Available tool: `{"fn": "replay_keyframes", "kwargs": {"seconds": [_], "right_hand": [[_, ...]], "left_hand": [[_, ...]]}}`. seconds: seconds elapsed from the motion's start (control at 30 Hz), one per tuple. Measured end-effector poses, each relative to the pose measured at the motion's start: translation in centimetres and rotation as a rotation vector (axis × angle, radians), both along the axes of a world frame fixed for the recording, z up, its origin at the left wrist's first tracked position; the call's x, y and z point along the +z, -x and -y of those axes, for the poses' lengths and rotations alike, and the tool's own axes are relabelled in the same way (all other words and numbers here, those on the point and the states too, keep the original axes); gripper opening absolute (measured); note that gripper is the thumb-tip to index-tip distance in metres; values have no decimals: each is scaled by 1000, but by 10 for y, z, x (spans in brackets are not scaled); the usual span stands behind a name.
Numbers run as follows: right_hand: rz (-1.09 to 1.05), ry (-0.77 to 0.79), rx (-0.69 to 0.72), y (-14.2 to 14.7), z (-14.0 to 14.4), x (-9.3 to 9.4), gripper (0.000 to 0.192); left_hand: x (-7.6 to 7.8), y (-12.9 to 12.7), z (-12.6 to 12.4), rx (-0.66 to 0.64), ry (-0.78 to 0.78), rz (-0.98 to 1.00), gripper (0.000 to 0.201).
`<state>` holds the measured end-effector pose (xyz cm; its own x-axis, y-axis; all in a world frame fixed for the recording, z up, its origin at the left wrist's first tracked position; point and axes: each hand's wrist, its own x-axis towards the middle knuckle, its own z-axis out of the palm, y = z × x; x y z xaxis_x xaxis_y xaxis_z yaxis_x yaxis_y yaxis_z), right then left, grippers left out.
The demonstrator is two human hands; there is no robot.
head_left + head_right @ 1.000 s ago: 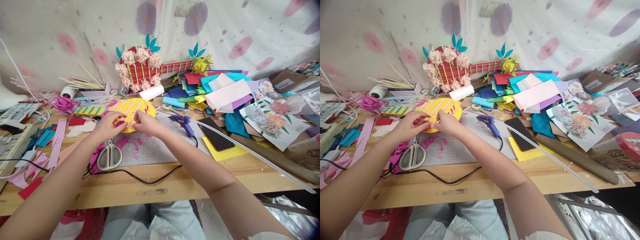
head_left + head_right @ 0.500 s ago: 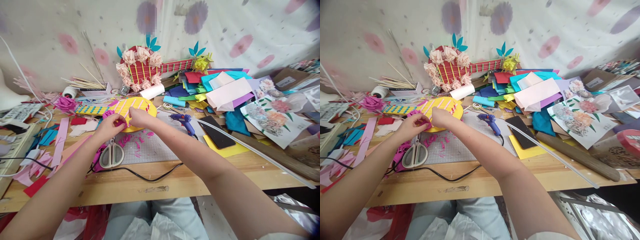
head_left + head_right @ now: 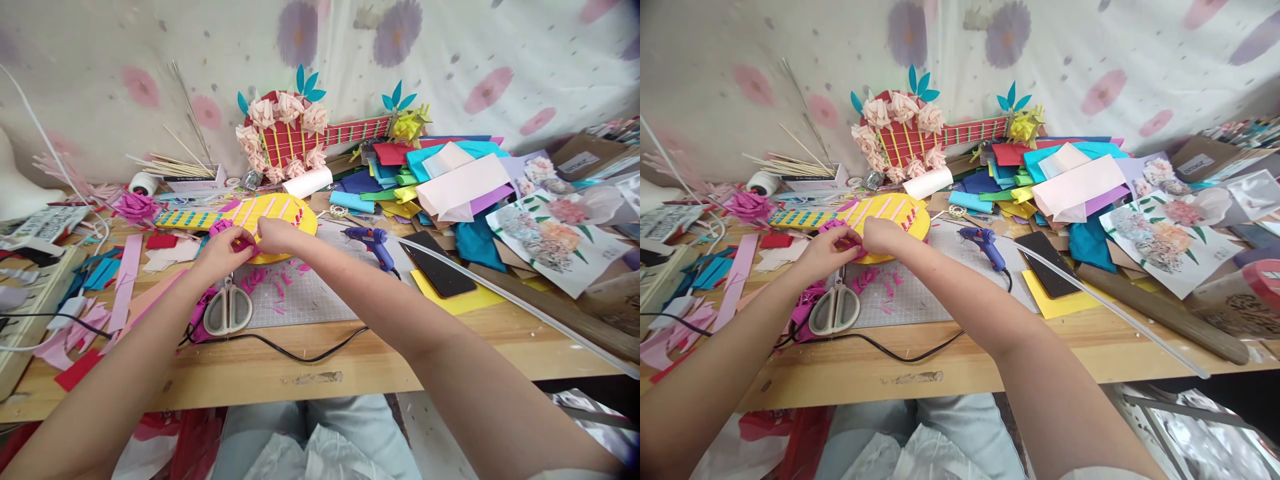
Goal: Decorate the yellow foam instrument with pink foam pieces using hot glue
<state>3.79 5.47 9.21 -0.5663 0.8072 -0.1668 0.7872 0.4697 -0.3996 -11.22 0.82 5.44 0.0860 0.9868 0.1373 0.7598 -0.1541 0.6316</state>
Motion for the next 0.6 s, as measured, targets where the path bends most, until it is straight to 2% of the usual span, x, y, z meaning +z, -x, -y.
{"fn": "replay_keyframes", "kwargs": {"seconds": [0.27,0.47,0.6], "right_hand": [[-85,39,26,-1,0,-2,22],[-243,164,-3,-12,-2,-5,15],[-316,74,96,-23,-1,-12,21]], "left_hand": [[1,-1,2,9,8,-17,22],[-2,0,2,33,8,-15,23],[-4,1,2,33,0,-5,23]]}}
